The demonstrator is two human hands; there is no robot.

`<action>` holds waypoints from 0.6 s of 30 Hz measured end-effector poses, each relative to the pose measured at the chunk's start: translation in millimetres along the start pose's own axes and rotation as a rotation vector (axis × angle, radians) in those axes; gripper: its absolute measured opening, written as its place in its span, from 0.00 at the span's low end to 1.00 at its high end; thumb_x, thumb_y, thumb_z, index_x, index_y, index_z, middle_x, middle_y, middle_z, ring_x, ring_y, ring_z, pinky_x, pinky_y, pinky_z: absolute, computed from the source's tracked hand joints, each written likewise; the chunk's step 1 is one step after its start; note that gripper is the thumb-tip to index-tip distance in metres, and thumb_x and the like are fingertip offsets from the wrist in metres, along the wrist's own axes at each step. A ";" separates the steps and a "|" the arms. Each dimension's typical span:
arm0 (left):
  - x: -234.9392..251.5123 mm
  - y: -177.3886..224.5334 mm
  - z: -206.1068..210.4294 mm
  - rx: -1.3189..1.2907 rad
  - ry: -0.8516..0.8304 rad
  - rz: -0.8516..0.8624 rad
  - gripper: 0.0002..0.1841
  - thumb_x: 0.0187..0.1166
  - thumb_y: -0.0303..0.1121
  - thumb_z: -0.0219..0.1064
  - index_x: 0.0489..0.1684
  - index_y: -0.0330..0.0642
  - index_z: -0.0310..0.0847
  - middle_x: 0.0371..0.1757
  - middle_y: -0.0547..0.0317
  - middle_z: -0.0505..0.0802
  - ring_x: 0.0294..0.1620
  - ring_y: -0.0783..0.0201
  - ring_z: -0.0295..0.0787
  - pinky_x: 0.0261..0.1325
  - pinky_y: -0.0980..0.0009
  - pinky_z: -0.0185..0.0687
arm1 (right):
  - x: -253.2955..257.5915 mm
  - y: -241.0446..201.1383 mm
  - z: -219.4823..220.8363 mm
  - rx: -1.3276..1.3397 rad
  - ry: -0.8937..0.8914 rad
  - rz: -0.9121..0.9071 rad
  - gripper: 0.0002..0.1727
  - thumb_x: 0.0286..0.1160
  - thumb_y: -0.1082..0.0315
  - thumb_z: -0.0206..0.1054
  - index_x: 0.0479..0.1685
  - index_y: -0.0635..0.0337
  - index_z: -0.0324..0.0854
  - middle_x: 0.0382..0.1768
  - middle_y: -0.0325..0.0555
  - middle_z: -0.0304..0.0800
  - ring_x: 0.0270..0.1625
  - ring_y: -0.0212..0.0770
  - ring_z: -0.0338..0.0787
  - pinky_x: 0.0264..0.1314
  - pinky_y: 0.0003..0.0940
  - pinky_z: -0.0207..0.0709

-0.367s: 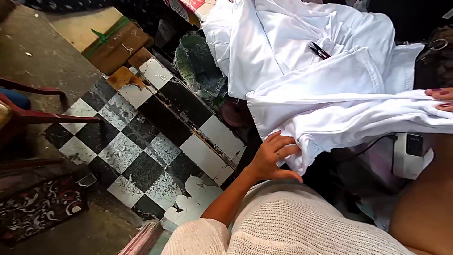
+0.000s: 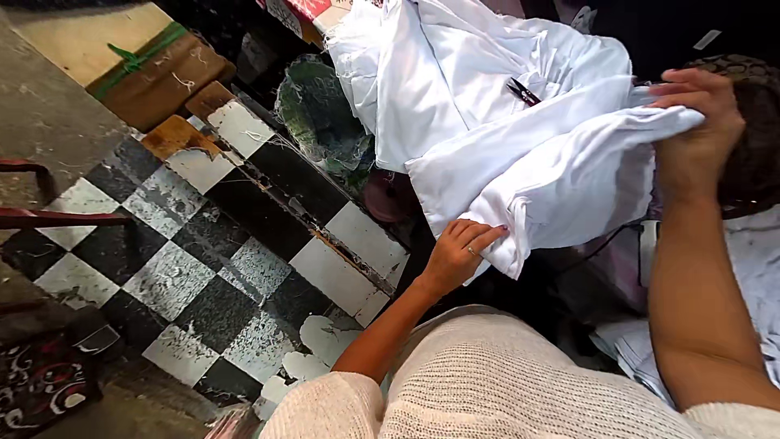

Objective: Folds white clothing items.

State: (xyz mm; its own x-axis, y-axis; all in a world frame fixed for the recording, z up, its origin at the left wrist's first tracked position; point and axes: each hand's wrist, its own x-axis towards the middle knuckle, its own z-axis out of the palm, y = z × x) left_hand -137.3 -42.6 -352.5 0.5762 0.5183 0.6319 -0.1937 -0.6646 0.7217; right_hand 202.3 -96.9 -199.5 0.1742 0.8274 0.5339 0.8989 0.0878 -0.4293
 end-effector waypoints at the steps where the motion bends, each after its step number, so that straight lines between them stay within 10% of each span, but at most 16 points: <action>1: 1.4 -0.8 2.1 -0.003 0.027 -0.003 0.12 0.80 0.24 0.66 0.54 0.40 0.93 0.49 0.48 0.96 0.55 0.55 0.92 0.69 0.59 0.81 | 3.5 4.9 6.8 0.015 0.013 -0.001 0.12 0.82 0.70 0.64 0.46 0.75 0.86 0.69 0.67 0.81 0.76 0.52 0.80 0.83 0.43 0.69; 8: -0.7 -6.8 -7.7 -0.205 0.046 -0.039 0.08 0.83 0.28 0.65 0.48 0.42 0.92 0.53 0.48 0.95 0.62 0.57 0.90 0.73 0.60 0.81 | -11.8 9.4 2.5 0.275 0.082 -0.038 0.05 0.79 0.73 0.67 0.44 0.62 0.88 0.55 0.43 0.93 0.67 0.39 0.88 0.78 0.40 0.77; 13: 28.9 -18.6 -40.7 -0.272 0.440 -0.656 0.12 0.75 0.23 0.66 0.53 0.28 0.81 0.46 0.58 0.93 0.48 0.75 0.90 0.55 0.71 0.88 | -25.5 -13.6 -7.2 0.236 0.127 -0.065 0.06 0.81 0.74 0.65 0.44 0.61 0.88 0.54 0.45 0.94 0.67 0.41 0.90 0.78 0.43 0.78; 16: 63.6 -37.7 -46.6 -0.135 0.520 -0.647 0.27 0.80 0.24 0.59 0.81 0.28 0.63 0.77 0.46 0.79 0.74 0.65 0.79 0.73 0.67 0.78 | -33.6 -28.9 -1.6 0.114 0.136 -0.087 0.06 0.81 0.74 0.65 0.45 0.65 0.88 0.52 0.50 0.94 0.64 0.40 0.91 0.74 0.38 0.81; 18: 90.2 -31.7 -41.1 0.036 0.456 -0.382 0.27 0.80 0.25 0.59 0.79 0.22 0.65 0.85 0.35 0.70 0.88 0.53 0.65 0.87 0.60 0.63 | -36.6 -32.8 2.3 0.098 0.158 -0.116 0.06 0.80 0.75 0.66 0.45 0.66 0.88 0.52 0.53 0.94 0.63 0.42 0.91 0.72 0.38 0.81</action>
State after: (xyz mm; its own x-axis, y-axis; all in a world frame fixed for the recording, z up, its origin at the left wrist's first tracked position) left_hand -111.8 47.3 -306.8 0.1988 0.8980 0.3926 -0.0078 -0.3991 0.9169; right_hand 165.6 -128.8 -206.6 0.1394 0.7120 0.6883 0.8745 0.2376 -0.4229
